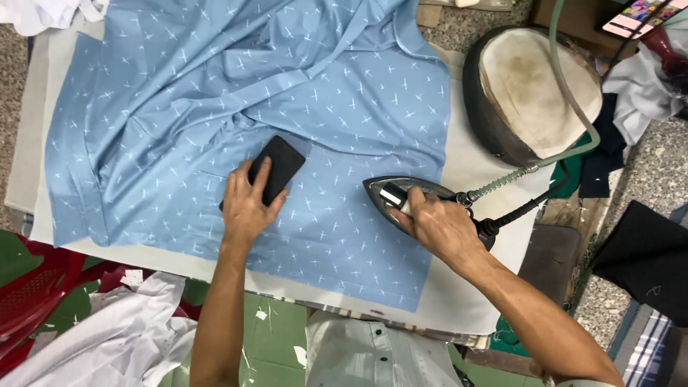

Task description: Ironing a blue patterned shirt using a steam iron and a pressing block on a padded workstation.

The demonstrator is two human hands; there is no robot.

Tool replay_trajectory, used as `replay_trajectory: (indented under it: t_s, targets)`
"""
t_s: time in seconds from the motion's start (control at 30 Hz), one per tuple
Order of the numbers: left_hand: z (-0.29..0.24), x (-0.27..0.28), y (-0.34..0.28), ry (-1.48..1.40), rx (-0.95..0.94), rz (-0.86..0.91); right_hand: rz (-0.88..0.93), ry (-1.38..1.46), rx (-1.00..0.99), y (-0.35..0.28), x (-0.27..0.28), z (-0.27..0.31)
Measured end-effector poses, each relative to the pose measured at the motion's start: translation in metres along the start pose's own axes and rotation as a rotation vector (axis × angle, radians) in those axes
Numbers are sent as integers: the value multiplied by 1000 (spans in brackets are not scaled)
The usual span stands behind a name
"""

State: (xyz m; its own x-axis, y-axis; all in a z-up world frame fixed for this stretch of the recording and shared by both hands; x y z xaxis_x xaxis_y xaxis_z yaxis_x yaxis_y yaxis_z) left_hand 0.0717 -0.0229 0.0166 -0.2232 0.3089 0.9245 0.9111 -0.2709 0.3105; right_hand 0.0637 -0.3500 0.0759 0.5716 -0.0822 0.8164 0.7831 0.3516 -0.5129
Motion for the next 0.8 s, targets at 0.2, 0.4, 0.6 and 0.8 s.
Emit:
replay_trajectory:
  t_s: [0.2,0.4,0.6,0.8]
  targets:
    - [0,1,-1,20,35,12,-5,55,-48,-16,-4,-25]
    - [-2,2,-3,38,22,-7,-21,106,-150,-33,-3,-46]
    - [-3,1,-3,89,9,-36,-129,175,-329,-74,-15,-78]
    - [2,-4,-9,89,13,-9,-211,418,-722,-151,-72,-133]
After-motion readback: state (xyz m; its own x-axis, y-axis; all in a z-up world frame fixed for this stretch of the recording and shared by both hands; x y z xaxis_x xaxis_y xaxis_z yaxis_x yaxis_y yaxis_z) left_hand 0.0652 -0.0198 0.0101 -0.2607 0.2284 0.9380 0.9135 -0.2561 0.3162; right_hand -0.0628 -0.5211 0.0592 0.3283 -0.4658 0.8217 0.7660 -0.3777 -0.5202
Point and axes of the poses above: each hand's wrist, its own y-axis towards the middle knuckle, its own x-axis out of the back of the hand, z = x × y, the point moved 8 cm from there along y, towards the middle knuckle, and after that the axes turned 3 degrees about z, right-handed, at the moved point
